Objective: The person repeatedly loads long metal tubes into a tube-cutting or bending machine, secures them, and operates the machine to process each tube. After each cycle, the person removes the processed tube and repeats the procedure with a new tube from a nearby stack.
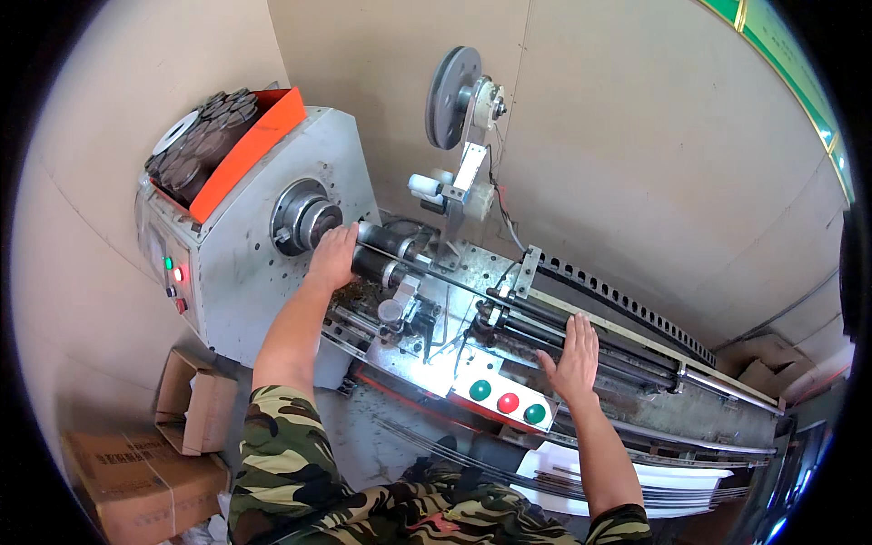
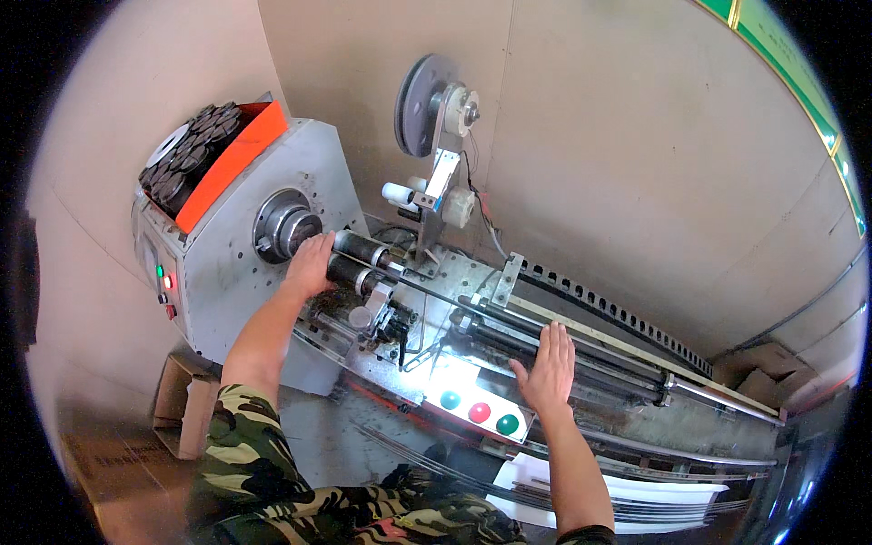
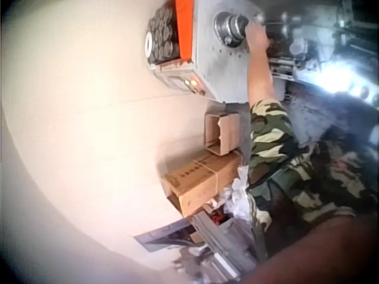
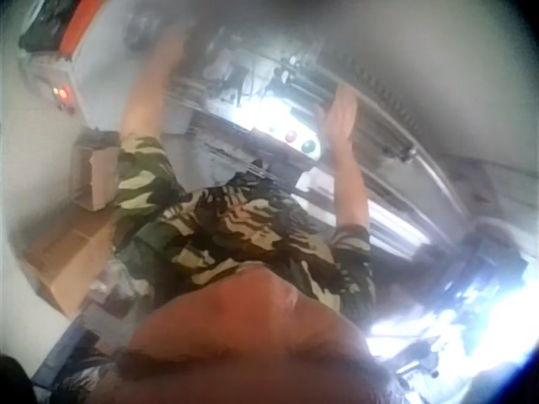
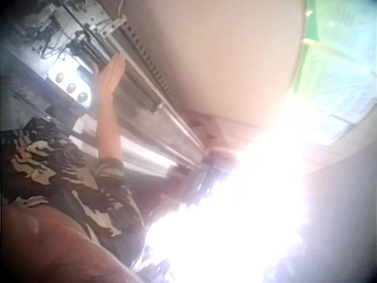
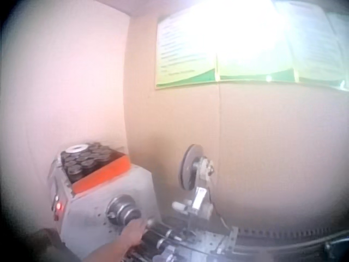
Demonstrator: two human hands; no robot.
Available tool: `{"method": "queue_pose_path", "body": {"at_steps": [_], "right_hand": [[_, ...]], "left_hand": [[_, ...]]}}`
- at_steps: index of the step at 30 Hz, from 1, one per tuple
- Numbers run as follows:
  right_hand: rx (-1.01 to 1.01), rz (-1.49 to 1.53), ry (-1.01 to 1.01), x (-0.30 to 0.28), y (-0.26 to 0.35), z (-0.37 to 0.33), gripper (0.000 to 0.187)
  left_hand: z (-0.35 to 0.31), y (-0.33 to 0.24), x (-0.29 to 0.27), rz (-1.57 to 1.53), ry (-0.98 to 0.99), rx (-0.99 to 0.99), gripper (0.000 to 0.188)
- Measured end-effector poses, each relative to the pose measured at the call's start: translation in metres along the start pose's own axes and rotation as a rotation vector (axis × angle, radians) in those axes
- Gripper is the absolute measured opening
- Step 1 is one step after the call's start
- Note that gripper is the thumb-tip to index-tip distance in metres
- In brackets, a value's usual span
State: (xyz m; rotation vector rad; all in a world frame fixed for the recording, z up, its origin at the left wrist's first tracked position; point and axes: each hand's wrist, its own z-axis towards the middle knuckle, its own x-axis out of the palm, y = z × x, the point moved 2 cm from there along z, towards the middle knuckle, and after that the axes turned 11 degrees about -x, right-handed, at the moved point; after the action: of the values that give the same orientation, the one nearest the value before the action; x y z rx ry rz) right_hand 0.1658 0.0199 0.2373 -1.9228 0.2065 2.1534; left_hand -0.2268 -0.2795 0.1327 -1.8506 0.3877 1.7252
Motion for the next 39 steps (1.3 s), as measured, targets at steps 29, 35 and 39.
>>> {"method": "queue_pose_path", "body": {"at_steps": [29,35,39], "right_hand": [[0.047,0.011,-0.061,0.004,-0.022,-0.013,0.081],[0.047,0.032,-0.085,0.012,-0.030,-0.014,0.080],[0.049,0.045,-0.101,0.016,-0.035,-0.014,0.079]], "left_hand": [[0.031,-0.008,0.024,0.143,-0.046,0.100,0.021],[0.039,-0.010,0.028,0.148,0.001,0.088,0.020],[0.045,-0.008,0.039,0.161,-0.013,0.108,0.021]]}}
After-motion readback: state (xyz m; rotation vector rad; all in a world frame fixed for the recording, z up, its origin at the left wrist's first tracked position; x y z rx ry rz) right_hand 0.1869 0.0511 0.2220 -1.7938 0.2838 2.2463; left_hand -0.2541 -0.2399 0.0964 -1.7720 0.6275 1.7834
